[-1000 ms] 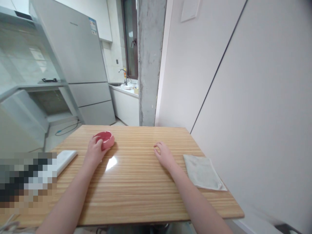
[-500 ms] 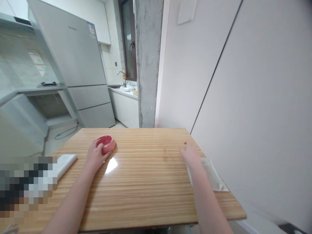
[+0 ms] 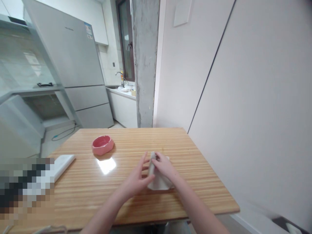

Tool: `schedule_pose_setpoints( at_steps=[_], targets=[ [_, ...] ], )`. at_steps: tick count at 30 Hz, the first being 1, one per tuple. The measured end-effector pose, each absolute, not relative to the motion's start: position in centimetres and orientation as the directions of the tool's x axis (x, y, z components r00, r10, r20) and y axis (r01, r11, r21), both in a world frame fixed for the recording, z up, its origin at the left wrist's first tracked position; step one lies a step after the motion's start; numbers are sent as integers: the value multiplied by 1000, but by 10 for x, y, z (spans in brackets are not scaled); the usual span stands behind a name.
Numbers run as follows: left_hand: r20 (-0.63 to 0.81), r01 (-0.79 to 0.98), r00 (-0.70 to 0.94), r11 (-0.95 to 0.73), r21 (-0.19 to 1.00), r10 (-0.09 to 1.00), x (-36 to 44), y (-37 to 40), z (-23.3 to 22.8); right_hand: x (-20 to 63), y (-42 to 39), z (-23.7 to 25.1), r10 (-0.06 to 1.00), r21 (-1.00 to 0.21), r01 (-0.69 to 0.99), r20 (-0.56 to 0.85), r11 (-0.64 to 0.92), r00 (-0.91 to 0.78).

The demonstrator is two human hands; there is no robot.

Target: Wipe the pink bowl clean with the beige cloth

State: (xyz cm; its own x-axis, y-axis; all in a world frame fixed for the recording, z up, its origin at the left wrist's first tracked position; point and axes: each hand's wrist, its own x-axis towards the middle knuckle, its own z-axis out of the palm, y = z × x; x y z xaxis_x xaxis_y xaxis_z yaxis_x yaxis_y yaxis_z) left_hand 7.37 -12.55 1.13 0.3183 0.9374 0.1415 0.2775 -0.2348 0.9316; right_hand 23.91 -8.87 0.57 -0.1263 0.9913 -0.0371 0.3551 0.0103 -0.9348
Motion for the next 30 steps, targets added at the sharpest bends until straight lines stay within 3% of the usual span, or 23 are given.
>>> schedule_pose_setpoints(
  at_steps=[2, 4, 7, 11, 15, 17, 20, 22, 24, 27, 30],
  targets=[
    [118, 286, 217, -179, 941, 969, 62, -122, 5, 221, -84, 7, 970, -992, 96, -96, -76, -222],
    [164, 413, 38, -165, 896, 986, 26, -112, 4, 218, -78, 6, 983, -1000, 7, -29, -29, -184],
    [195, 588, -86, -108, 802, 977, -56, -98, 5, 233, -65, 2, 995, -995, 95, 20, 29, -96],
    [326, 828, -219, -2, 561, 920, -144, -93, -3, 250, -52, -7, 999, -982, 186, -44, -41, -15],
    [355, 960, -252, 185, 212, 900, -159, -99, -15, 250, -51, -18, 998, -967, 243, -68, -70, 20],
    [437, 973, -229, 204, 104, 870, -138, -101, -9, 249, -51, -20, 999, -958, 284, -40, -39, 5],
    [543, 986, -99, 8, 167, 834, -82, -95, 13, 245, -44, -17, 1000, -946, 323, 18, 23, -20],
    [427, 898, 85, -255, 359, 900, -35, -84, 29, 237, -36, -13, 997, -941, 331, 68, 73, -29],
    [280, 782, 265, -375, 498, 923, 15, -69, 38, 227, -27, -12, 987, -936, 312, 153, 163, -58],
    [199, 738, 424, -464, 490, 883, 75, -47, 31, 213, -18, -19, 959, -926, 250, 264, 282, -104],
    [244, 686, 473, -528, 500, 847, 106, -34, 6, 212, -15, -33, 966, -933, 253, 258, 255, -23]
  ],
)
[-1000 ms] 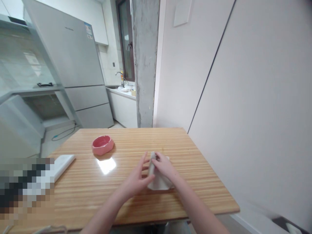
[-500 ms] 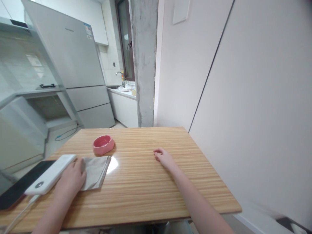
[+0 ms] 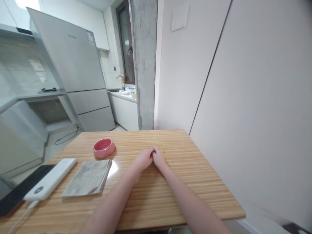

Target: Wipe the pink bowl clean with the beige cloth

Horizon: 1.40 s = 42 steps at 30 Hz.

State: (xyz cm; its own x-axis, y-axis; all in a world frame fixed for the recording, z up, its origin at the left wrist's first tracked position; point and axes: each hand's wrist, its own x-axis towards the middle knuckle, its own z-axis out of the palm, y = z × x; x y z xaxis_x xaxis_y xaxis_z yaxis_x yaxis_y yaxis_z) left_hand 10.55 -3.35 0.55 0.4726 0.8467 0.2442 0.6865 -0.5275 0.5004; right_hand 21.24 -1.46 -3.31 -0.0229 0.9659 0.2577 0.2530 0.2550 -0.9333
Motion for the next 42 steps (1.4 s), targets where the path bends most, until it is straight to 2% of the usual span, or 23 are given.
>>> schedule_pose_setpoints(
  at_steps=[4, 9, 13, 16, 17, 18, 19, 21, 22, 23, 26, 28, 30, 33, 36, 39, 42],
  targets=[
    [272, 623, 442, -511, 592, 855, 109, -29, -20, 219, -11, -47, 973, -909, 354, 228, 221, -20],
    [254, 573, 427, -477, 667, 868, 108, -25, -27, 218, -6, -49, 974, -865, 457, 224, 209, -22],
    [251, 577, 464, -505, 642, 849, 108, -24, -20, 218, -5, -50, 971, -871, 436, 236, 229, -40],
    [296, 622, 481, -560, 547, 825, 81, -23, 1, 217, -5, -53, 972, -905, 358, 233, 232, -43],
    [354, 676, 403, -535, 507, 844, 64, -22, 10, 217, -5, -54, 976, -919, 330, 216, 217, -38],
    [466, 739, 212, -454, 498, 859, 46, -21, 19, 216, -4, -55, 980, -930, 308, 199, 199, -31],
    [578, 802, -9, -339, 492, 816, 27, -20, 26, 216, -4, -56, 983, -939, 292, 182, 181, -24],
    [694, 881, -312, -76, 468, 648, -8, -18, 33, 215, -2, -58, 987, -948, 276, 159, 159, -20],
    [700, 888, -379, 25, 459, 605, -21, -17, 32, 215, -2, -58, 988, -951, 270, 150, 150, -22],
    [680, 893, -396, 88, 441, 616, -30, -16, 29, 215, -1, -58, 990, -955, 262, 139, 140, -22],
    [552, 914, -374, 194, 358, 745, -41, -13, 14, 216, -1, -57, 993, -963, 243, 117, 120, -27],
    [494, 930, -354, 242, 278, 794, -41, -10, 7, 216, -2, -56, 993, -965, 233, 113, 118, -37],
    [485, 936, -349, 273, 222, 802, -41, -10, 5, 216, -4, -54, 994, -972, 211, 98, 104, -39],
    [495, 934, -353, 262, 245, 794, -36, -10, 10, 216, -6, -49, 997, -988, 140, 71, 69, 9],
    [516, 953, -250, 114, 280, 819, -16, -13, 19, 221, -6, -42, 986, -993, 77, 101, 92, 130],
    [516, 943, -29, -148, 298, 856, 21, -20, 23, 230, -4, -35, 958, -984, 5, 172, 176, 230],
    [480, 853, 195, -390, 347, 855, 60, -32, 21, 237, -3, -29, 951, -965, -142, 181, 221, 252]
  ],
)
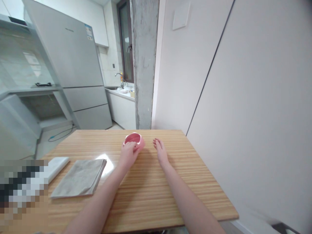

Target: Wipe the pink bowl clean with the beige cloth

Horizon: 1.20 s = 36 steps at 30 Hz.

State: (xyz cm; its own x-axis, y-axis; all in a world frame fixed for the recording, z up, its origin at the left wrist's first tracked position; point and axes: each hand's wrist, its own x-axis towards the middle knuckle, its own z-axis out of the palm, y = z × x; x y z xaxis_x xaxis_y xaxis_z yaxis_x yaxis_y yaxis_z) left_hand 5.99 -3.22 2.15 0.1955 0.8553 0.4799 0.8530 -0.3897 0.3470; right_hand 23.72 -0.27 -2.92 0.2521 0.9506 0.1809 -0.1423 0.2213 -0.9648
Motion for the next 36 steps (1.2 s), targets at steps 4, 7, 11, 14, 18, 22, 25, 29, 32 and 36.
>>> schedule_pose_setpoints(
  at_steps=[4, 7, 11, 14, 18, 22, 25, 29, 32, 36],
  targets=[
    [435, 696, 440, -604, 388, 786, 90, -48, 14, 240, -1, -28, 962, -936, -250, 204, 246, 184],
    [399, 610, 547, -677, 412, 736, 95, -51, 7, 239, 2, -34, 962, -952, -187, 213, 243, 170],
    [380, 592, 574, -688, 420, 725, 92, -47, 1, 237, 3, -41, 968, -960, -180, 186, 215, 166],
    [382, 587, 582, -696, 414, 718, 92, -47, 0, 237, 1, -42, 965, -956, -206, 171, 211, 197],
    [377, 584, 595, -704, 403, 710, 96, -50, 7, 236, -1, -40, 958, -950, -217, 172, 223, 230],
    [385, 597, 565, -683, 421, 730, 80, -53, 18, 237, 0, -41, 962, -953, -214, 171, 217, 214],
    [427, 720, 338, -523, 457, 838, 36, -56, 22, 239, 1, -41, 966, -968, -173, 145, 184, 215],
    [400, 928, -127, -33, 370, 908, -50, -74, 18, 242, 2, -40, 968, -976, -134, 143, 173, 208],
    [364, 966, -258, 227, 127, 895, -101, -91, 11, 241, 3, -40, 967, -974, -132, 155, 183, 200],
    [229, 932, -357, 360, 26, 906, -134, -100, 2, 241, 5, -42, 967, -974, -124, 163, 190, 198]
  ],
)
